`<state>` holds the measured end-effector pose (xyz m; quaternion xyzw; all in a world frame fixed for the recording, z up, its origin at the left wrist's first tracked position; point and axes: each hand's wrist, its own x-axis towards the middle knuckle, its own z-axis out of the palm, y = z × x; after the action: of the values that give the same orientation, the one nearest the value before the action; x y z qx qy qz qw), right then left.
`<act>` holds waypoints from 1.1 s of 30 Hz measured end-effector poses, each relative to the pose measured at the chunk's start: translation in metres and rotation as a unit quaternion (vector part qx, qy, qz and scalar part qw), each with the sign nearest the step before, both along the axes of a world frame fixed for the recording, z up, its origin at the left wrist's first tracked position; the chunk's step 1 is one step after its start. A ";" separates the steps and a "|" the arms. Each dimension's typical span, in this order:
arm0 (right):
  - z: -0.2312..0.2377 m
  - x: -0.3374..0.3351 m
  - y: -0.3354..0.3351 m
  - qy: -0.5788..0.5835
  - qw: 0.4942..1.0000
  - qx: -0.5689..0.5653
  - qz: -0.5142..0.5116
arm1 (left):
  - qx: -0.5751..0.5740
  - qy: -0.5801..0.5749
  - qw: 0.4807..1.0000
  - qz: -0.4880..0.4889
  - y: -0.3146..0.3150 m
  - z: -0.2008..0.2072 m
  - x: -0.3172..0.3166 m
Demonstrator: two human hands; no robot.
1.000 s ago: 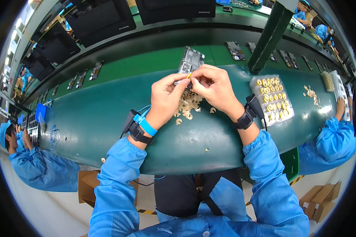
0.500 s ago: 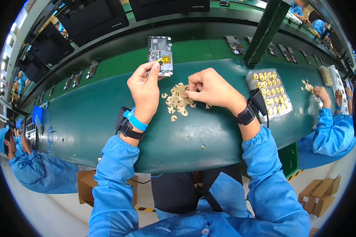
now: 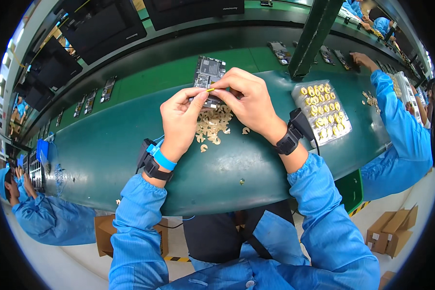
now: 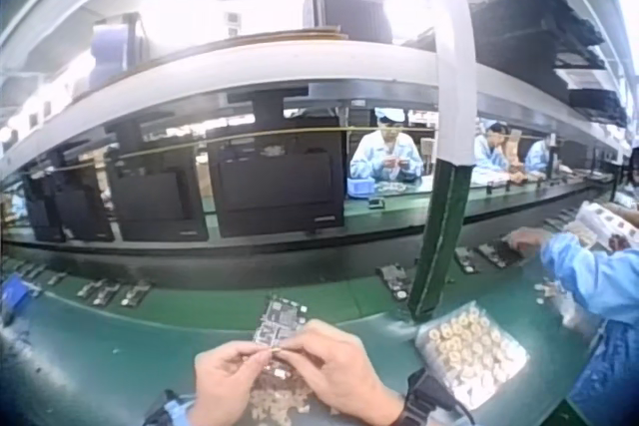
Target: Assemble internal components onto smartphone circuit boards on an assembly line.
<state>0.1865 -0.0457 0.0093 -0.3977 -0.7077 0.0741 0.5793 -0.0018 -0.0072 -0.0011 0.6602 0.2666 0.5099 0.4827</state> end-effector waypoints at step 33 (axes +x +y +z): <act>-0.001 0.005 0.003 0.199 0.968 -0.140 0.068 | -0.088 -0.041 0.987 -0.125 -0.003 0.003 0.002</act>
<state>0.1912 -0.0428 0.0084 -0.4034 -0.5858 0.2893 0.6406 0.0005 -0.0099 0.0015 0.6221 0.2058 0.4465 0.6093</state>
